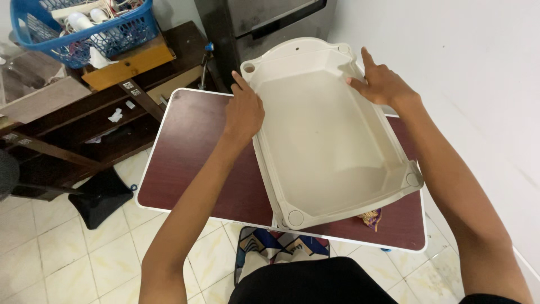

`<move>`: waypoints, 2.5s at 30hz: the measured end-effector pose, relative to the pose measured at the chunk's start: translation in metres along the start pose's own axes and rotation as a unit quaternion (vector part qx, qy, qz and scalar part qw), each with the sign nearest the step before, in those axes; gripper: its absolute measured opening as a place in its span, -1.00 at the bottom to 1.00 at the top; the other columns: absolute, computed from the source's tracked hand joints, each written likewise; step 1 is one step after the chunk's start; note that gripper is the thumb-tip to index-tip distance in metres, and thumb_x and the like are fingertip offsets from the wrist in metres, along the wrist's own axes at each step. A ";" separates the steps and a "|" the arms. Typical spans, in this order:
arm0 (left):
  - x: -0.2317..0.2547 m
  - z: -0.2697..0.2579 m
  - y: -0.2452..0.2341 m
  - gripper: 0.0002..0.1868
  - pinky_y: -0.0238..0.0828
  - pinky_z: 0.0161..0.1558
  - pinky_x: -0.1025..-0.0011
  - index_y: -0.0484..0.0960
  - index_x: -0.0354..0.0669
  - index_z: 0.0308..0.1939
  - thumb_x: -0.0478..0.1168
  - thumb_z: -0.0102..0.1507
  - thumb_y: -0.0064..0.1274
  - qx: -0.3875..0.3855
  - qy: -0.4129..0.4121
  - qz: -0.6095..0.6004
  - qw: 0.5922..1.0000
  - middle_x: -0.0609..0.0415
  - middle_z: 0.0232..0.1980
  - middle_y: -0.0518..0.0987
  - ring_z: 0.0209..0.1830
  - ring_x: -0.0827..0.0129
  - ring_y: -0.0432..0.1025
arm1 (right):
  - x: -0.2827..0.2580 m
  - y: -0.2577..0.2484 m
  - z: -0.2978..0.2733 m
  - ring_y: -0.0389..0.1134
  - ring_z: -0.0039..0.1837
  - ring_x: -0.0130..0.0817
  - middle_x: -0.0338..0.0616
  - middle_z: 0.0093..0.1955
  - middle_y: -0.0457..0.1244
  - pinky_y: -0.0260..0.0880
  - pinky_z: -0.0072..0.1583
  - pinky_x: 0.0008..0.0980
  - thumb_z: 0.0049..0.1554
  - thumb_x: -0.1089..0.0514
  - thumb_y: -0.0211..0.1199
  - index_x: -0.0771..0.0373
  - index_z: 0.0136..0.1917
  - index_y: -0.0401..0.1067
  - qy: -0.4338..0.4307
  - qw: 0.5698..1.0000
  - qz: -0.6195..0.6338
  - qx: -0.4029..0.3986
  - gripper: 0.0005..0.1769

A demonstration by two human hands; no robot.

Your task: The person disassembles a stacked plastic stool by removing its legs and separating the seat from the base. They then reassemble the stool by inserting the legs back into the base and placing the seat on top.

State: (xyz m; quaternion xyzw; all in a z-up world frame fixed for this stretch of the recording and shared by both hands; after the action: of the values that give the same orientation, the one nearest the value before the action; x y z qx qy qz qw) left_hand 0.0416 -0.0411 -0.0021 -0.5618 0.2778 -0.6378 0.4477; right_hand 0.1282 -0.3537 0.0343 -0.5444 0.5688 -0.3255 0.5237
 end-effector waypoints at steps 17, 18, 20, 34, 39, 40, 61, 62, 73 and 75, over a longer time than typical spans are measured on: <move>0.007 0.017 0.009 -0.16 0.55 -0.13 0.08 -0.29 -0.78 0.45 -0.45 0.27 -0.12 0.000 -0.023 -0.031 0.999 -0.43 -0.14 0.60 -0.19 -0.15 0.58 | 0.005 0.010 0.001 0.38 0.11 0.31 0.43 0.01 0.34 0.34 0.22 0.16 0.34 0.02 -0.06 0.25 0.67 -0.15 -0.041 0.997 0.051 0.051 -0.27; 0.005 0.021 0.010 -0.17 0.53 -0.12 0.06 -0.28 -0.77 0.46 -0.45 0.27 -0.13 0.001 -0.026 -0.035 0.999 -0.42 -0.14 0.60 -0.18 -0.16 0.58 | 0.006 0.011 -0.002 0.39 0.11 0.31 0.44 0.02 0.34 0.35 0.22 0.15 0.34 0.03 -0.06 0.27 0.67 -0.14 -0.040 0.996 0.057 0.058 -0.28; 0.004 0.032 0.011 -0.20 0.53 -0.11 0.05 -0.23 -0.75 0.47 -0.45 0.29 -0.14 0.011 -0.010 -0.035 0.999 -0.41 -0.15 0.60 -0.18 -0.17 0.58 | 0.009 0.011 -0.005 0.39 0.12 0.31 0.46 0.02 0.33 0.36 0.22 0.13 0.34 0.05 -0.04 0.32 0.66 -0.13 -0.040 0.994 0.071 0.071 -0.28; 0.002 0.096 0.022 -0.30 0.54 -0.21 0.01 0.00 -0.68 0.46 -0.19 0.44 -0.12 0.031 0.126 0.006 0.992 -0.37 -0.21 0.63 -0.26 -0.18 0.58 | 0.015 0.030 -0.029 0.40 -0.15 0.39 0.50 -0.23 0.31 0.41 -0.06 0.17 0.26 0.26 0.06 0.67 0.46 -0.03 -0.053 0.962 0.140 0.228 -0.37; -0.004 0.105 0.028 -0.34 0.55 -0.21 0.03 0.06 -0.61 0.47 -0.16 0.45 -0.13 -0.013 0.103 0.021 0.994 -0.38 -0.19 0.63 -0.25 -0.16 0.58 | 0.014 0.036 -0.026 0.40 -0.15 0.39 0.49 -0.24 0.31 0.42 -0.08 0.15 0.25 0.29 0.08 0.69 0.44 -0.02 -0.059 0.953 0.156 0.255 -0.39; -0.006 0.105 0.028 -0.34 0.54 -0.20 0.03 0.08 -0.60 0.47 -0.16 0.45 -0.13 -0.010 0.104 0.022 0.994 -0.37 -0.18 0.63 -0.25 -0.16 0.58 | 0.014 0.040 -0.025 0.40 -0.15 0.39 0.49 -0.24 0.31 0.41 -0.09 0.16 0.25 0.29 0.08 0.69 0.43 -0.01 -0.057 0.953 0.161 0.251 -0.40; -0.016 0.061 0.015 -0.18 0.54 -0.12 0.00 0.03 -0.59 0.47 0.04 0.41 -0.07 -0.057 0.026 0.007 0.998 -0.54 0.07 0.49 -0.11 -0.28 0.55 | 0.002 -0.033 -0.020 0.30 0.36 0.11 0.24 0.41 0.19 0.32 0.30 0.10 0.11 -0.35 0.34 0.25 0.62 0.03 0.015 0.974 0.072 0.215 0.06; -0.013 0.055 0.010 -0.16 0.54 -0.12 0.01 0.01 -0.59 0.48 0.04 0.40 -0.07 -0.051 0.032 0.010 0.998 -0.54 0.07 0.49 -0.12 -0.28 0.55 | -0.003 -0.039 -0.013 0.25 0.42 0.11 0.24 0.45 0.16 0.28 0.35 0.11 0.11 -0.36 0.34 0.25 0.62 0.03 -0.001 0.974 0.075 0.212 0.06; -0.007 -0.002 0.009 -0.12 0.53 -0.06 -0.04 -0.15 -0.67 0.50 -0.09 0.38 -0.05 -0.135 0.047 0.015 0.990 -0.46 -0.06 0.58 -0.14 -0.22 0.58 | -0.054 -0.022 0.040 0.25 0.38 0.17 0.25 0.36 0.23 0.29 0.31 0.06 0.26 -0.03 0.20 0.24 0.49 0.13 -0.109 0.981 0.052 0.150 -0.36; -0.015 -0.006 0.012 -0.08 0.50 0.00 -0.05 -0.24 -0.61 0.52 -0.18 0.32 -0.04 -0.171 0.019 -0.001 0.985 -0.47 -0.06 0.58 -0.11 -0.24 0.56 | -0.055 -0.019 0.043 0.32 0.27 0.19 0.24 0.25 0.29 0.34 0.21 0.09 0.31 0.01 0.15 0.23 0.39 0.19 -0.094 0.983 0.044 0.149 -0.53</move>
State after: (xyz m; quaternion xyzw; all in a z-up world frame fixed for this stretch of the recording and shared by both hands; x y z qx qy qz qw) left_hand 0.0390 -0.0341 -0.0206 -0.6184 0.3906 -0.5918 0.3388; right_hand 0.1668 -0.2964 0.0552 -0.4631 0.4855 -0.3304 0.6638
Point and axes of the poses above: each hand's wrist, its own z-axis towards the middle knuckle, its own y-axis out of the palm, x = y × z, the point moved 8 cm from there along z, towards the middle knuckle
